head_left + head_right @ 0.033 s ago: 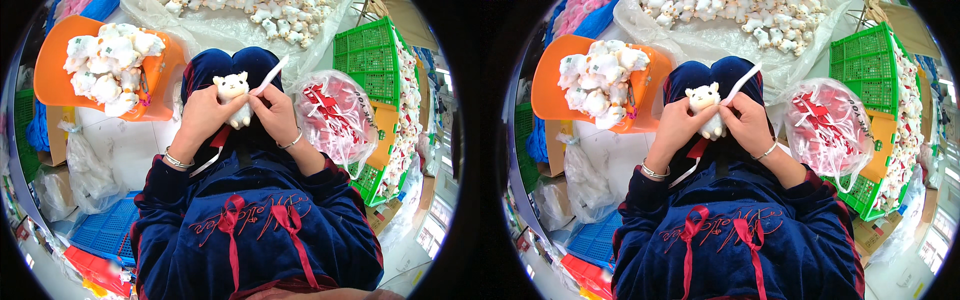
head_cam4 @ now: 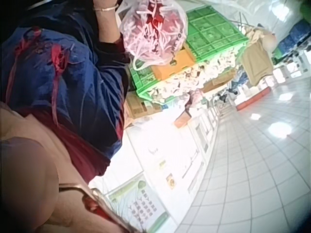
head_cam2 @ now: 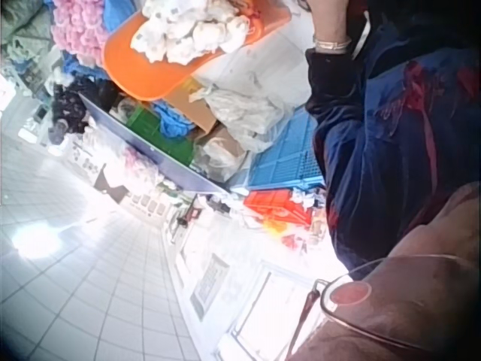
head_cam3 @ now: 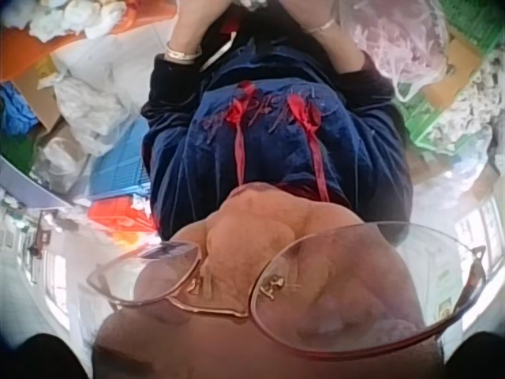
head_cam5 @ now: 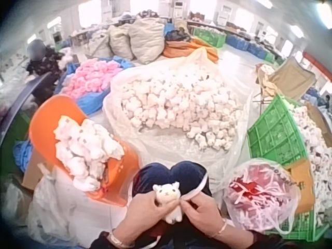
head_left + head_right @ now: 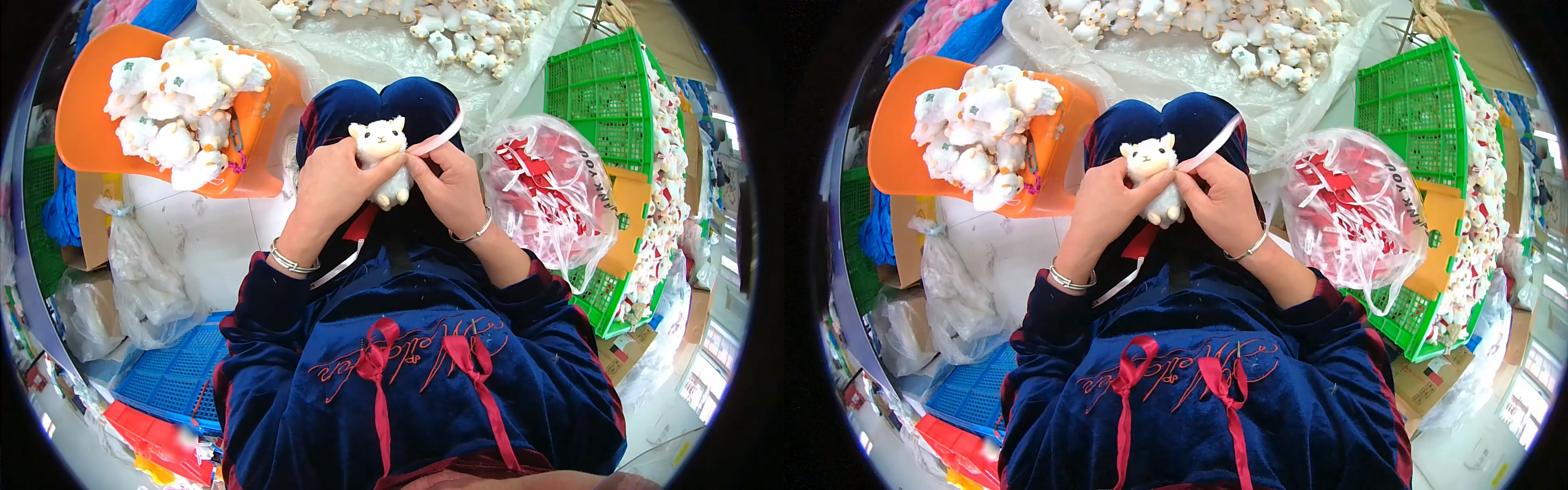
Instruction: The person ties white ribbons around the necks of small white stuffed toys. They pick up each toy, wrap the ribbon, and adjust the bow before placing the finished toy into an orange basket.
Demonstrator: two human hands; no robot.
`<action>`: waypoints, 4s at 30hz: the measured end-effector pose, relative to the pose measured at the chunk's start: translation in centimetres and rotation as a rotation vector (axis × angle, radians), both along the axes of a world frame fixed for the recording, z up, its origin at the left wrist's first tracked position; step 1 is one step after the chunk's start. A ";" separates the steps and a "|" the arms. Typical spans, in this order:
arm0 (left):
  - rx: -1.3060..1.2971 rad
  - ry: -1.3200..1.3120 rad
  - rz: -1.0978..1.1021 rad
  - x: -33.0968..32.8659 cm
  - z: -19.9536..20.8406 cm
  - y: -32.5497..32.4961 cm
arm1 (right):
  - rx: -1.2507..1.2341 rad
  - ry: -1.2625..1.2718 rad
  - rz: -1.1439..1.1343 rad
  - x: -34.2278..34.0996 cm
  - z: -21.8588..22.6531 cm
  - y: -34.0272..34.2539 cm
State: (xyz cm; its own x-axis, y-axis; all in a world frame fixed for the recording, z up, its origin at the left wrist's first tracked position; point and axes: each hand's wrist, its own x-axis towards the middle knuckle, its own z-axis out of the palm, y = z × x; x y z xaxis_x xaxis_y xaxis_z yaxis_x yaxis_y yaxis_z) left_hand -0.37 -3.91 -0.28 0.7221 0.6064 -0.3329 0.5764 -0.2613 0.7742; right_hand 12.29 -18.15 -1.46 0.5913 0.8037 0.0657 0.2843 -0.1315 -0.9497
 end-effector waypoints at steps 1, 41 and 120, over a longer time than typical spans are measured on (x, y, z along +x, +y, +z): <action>0.126 0.129 -0.039 0.2 0.5 0.2 | -0.026 -0.045 0.013 0.1 0.1 0.2; -0.344 -0.372 0.121 1.4 -3.1 1.8 | -0.052 -0.291 0.232 2.8 0.7 2.8; 0.080 -0.758 0.119 3.9 -1.3 -2.8 | 0.016 -0.160 0.450 6.5 4.4 2.6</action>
State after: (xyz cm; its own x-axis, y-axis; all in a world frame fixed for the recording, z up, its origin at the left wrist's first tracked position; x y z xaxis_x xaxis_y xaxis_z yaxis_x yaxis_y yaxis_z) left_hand 3.49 -6.67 -1.62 0.6636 0.6958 0.2749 -0.0766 -0.3024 0.9501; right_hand 18.78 -15.53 2.96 0.1657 0.9758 0.1424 0.4523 0.0531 -0.8903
